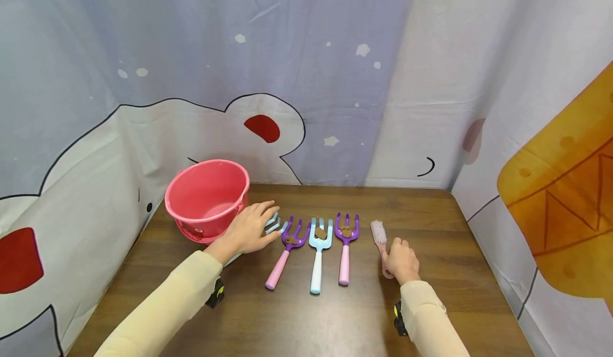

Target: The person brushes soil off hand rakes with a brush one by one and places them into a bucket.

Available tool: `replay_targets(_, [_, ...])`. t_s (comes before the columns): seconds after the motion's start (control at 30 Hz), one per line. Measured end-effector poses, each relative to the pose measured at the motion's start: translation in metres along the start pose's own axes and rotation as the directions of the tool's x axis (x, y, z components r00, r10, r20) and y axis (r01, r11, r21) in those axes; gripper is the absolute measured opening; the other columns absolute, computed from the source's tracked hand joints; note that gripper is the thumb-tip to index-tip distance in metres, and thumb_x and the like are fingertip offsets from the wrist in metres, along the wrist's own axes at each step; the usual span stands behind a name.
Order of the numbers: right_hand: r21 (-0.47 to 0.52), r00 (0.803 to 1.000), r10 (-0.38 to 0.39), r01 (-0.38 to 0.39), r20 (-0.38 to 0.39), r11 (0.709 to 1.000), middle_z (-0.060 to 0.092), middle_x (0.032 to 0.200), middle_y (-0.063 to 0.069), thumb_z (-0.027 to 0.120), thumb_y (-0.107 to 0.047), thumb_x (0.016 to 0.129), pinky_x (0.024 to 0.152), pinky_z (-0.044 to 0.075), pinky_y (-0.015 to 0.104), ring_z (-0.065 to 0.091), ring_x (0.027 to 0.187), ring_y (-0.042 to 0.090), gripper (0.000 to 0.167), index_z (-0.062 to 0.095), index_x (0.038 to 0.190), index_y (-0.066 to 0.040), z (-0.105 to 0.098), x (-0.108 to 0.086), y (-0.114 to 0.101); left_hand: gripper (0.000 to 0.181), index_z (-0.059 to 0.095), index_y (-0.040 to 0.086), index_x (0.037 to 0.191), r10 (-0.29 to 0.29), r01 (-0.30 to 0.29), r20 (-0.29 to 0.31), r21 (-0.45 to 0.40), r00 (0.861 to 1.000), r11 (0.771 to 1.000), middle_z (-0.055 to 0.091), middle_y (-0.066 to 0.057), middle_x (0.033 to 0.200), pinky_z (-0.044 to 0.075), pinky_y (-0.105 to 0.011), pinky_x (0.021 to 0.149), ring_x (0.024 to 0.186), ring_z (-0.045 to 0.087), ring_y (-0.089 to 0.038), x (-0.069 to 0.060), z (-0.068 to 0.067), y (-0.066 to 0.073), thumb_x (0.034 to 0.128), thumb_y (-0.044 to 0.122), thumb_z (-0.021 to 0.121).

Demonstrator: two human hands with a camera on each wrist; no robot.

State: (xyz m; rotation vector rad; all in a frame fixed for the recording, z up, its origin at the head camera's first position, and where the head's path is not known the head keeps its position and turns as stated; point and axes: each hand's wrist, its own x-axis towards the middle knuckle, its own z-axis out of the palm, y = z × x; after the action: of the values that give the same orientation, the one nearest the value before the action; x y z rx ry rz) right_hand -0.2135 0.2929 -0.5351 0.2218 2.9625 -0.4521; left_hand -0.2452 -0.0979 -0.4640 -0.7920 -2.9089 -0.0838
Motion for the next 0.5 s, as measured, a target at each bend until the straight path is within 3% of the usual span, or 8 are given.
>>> replay_targets(0.3, [0.020, 0.999, 0.013, -0.013, -0.039, 1.000, 0.049, 0.095, 0.029, 0.054, -0.027, 0.086, 0.065, 0.046, 0.052, 0.055, 0.082, 0.048, 0.042, 0.044, 0.099, 0.012, 0.012, 0.000, -0.002, 0.068, 0.041, 0.015, 0.138, -0.034, 0.035, 0.017, -0.022, 0.999, 0.999, 0.038, -0.008, 0.142, 0.032, -0.041, 0.104, 0.126, 0.042, -0.027, -0.010, 0.015, -0.003, 0.0842, 0.056, 0.051])
replay_targets(0.5, [0.012, 0.998, 0.011, -0.011, -0.058, 1.000, 0.050, 0.092, 0.029, 0.057, -0.025, 0.084, 0.065, 0.046, 0.053, 0.054, 0.081, 0.049, 0.042, 0.044, 0.097, 0.013, 0.022, 0.000, -0.001, 0.065, 0.043, 0.014, 0.136, -0.036, 0.035, -0.012, -0.033, 0.999, 0.999, 0.042, -0.009, 0.139, 0.034, -0.041, 0.102, 0.121, 0.045, -0.027, -0.018, 0.029, -0.006, 0.0842, 0.052, 0.053])
